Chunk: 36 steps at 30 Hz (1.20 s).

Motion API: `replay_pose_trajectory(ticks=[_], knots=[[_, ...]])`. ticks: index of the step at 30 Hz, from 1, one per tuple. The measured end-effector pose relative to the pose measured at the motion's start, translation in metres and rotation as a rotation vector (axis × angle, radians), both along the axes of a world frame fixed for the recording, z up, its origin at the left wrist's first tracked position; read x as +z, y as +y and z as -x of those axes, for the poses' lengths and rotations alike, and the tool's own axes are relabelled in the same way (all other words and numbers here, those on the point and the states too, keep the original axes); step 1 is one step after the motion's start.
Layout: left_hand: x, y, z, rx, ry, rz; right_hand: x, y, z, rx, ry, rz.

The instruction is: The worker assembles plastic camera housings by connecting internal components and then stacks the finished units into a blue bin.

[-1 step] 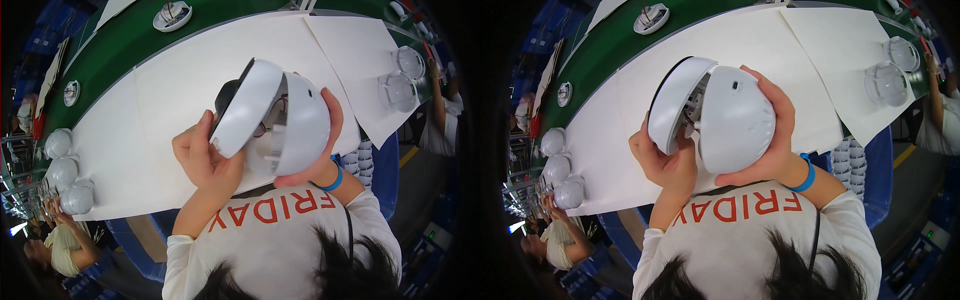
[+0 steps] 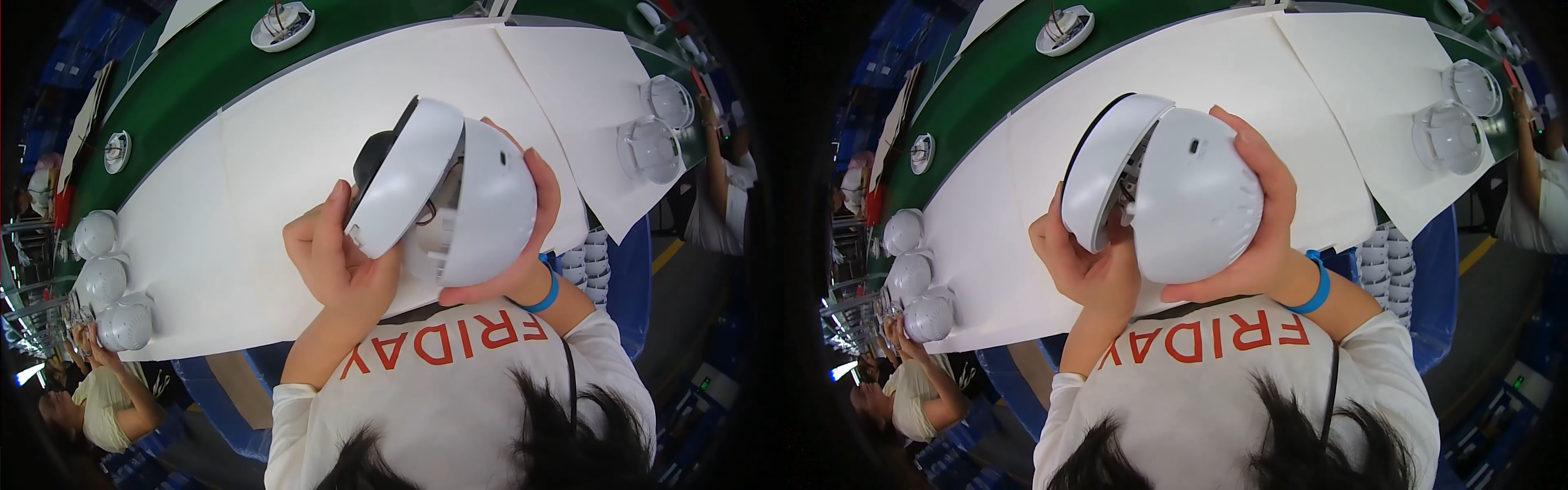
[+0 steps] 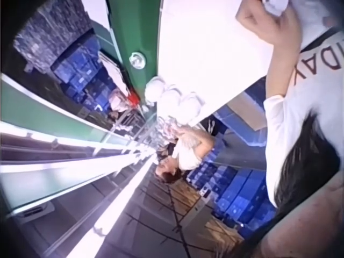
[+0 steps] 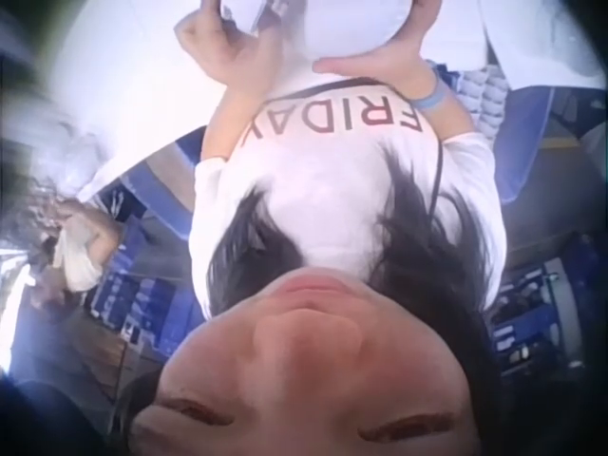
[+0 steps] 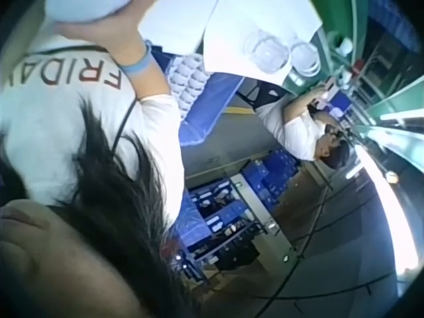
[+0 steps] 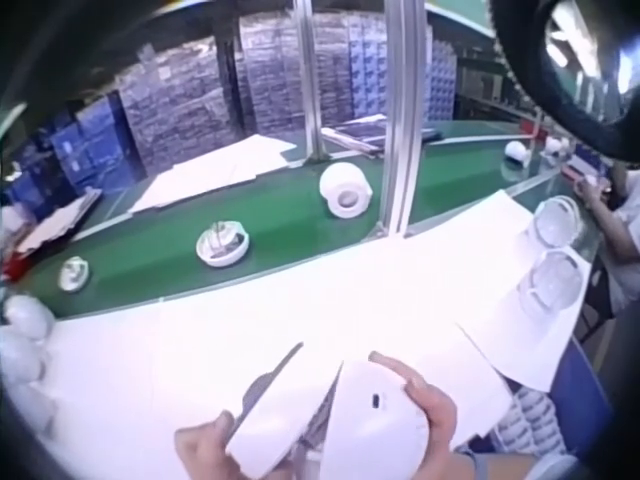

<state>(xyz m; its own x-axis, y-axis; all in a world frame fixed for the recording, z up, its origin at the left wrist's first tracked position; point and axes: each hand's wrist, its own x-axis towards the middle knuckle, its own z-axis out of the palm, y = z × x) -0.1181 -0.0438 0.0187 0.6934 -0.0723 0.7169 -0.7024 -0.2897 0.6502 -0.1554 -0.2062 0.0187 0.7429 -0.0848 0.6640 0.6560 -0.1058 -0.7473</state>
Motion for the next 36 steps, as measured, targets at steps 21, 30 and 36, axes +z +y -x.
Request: replay_pose_trajectory(ticks=[21,30,36], knots=[[-0.003,0.005,0.000,-0.037,0.014,0.029,0.001,0.019,-0.012,-0.228,-0.226,0.160],[-0.005,0.016,0.000,-0.073,0.050,0.017,-0.003,0.031,-0.015,-0.341,-0.268,0.205],[-0.008,0.023,0.001,-0.087,0.037,0.012,0.000,0.037,-0.014,-0.334,-0.252,0.203]])
